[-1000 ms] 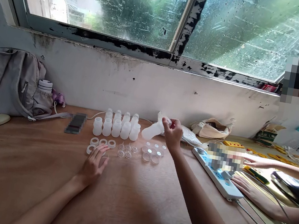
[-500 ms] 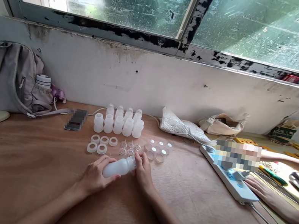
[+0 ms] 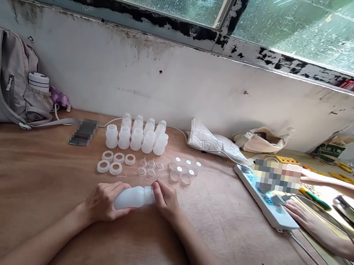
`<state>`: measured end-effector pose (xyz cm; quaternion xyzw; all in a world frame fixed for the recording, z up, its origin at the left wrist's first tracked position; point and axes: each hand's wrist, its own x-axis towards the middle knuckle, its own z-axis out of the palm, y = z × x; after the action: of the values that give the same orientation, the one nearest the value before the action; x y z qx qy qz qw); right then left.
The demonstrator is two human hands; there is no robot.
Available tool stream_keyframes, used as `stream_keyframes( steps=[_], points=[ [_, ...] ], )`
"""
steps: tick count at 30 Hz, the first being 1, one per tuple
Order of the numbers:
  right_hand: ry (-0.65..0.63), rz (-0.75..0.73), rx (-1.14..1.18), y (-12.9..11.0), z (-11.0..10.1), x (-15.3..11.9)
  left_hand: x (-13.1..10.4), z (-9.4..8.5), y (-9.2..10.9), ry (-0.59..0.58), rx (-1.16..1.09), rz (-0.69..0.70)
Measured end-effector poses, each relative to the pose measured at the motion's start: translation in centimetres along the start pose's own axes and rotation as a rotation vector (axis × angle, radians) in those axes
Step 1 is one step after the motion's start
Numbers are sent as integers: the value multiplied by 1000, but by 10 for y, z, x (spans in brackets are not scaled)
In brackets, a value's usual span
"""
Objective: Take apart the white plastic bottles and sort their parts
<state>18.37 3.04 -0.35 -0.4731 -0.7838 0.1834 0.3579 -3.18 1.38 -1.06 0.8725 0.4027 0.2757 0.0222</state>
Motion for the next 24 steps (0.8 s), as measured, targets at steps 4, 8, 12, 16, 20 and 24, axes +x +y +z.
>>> stream_keyframes(
  steps=[4, 8, 12, 16, 20, 24],
  points=[
    [32, -5, -68, -1, 0, 0, 3, -4, -4, 27, 30, 50],
    [89, -6, -134, -2, 2, 3, 6, -4, -6, 75, 68, 62],
    [148, 33, -130, 0, 1, 6, 8, -3, -4, 110, 93, 45],
    [242, 114, -104, 11, -7, 7, 6, -6, -11, 170, 128, -1],
    [484, 243, -117, 25, -26, 12, 2, -11, -24, 272, 123, -155],
    [692, 325, -45, 33, -47, 20, 3, -11, -29, 304, 134, -196]
  ],
)
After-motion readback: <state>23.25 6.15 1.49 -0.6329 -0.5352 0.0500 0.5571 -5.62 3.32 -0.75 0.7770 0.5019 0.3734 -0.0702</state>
